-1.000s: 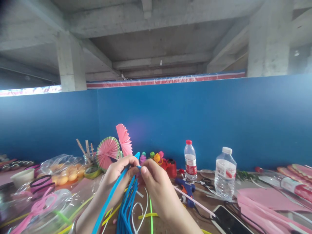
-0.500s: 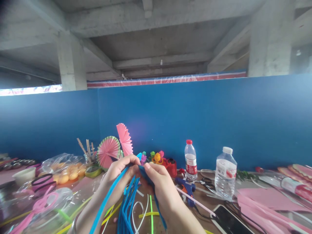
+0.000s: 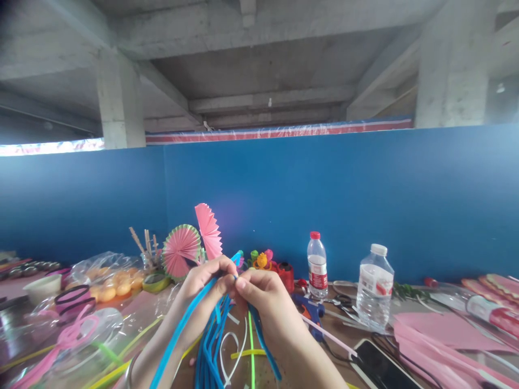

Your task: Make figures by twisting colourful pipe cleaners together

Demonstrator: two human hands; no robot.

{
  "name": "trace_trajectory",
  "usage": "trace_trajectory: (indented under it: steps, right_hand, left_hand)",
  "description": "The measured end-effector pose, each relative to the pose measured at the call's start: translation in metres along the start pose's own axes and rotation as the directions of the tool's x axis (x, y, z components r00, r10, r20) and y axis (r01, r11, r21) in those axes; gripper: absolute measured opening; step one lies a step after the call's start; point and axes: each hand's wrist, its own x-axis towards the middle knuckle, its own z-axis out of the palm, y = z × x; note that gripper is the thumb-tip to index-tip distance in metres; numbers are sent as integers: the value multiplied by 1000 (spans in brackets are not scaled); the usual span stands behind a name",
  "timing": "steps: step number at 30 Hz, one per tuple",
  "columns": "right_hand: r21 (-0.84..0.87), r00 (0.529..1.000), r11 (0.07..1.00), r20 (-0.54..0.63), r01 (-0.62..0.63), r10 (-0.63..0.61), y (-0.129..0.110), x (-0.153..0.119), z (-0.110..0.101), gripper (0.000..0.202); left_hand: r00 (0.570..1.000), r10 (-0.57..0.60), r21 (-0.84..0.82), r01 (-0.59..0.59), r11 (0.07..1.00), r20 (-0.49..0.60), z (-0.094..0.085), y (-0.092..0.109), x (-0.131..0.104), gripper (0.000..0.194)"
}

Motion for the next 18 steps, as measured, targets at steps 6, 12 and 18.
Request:
trace_trajectory:
  steps: [6,12,18]
  right_hand:
    - [53,998,997,-7,-55,56,-3,0,2,21]
    - [240,996,967,-17,-85,92,-2,-1,-4,9]
    - [279,996,960,-81,-6,30,-3,0,-1,9]
  left_hand:
    - [989,-79,-118,64,991,-126,3,-6,1,9]
    - [976,-138,-241,94,966,-171,10,-10,0,13]
    - [964,-151,-246,95,965,-220,13,-8,0,15]
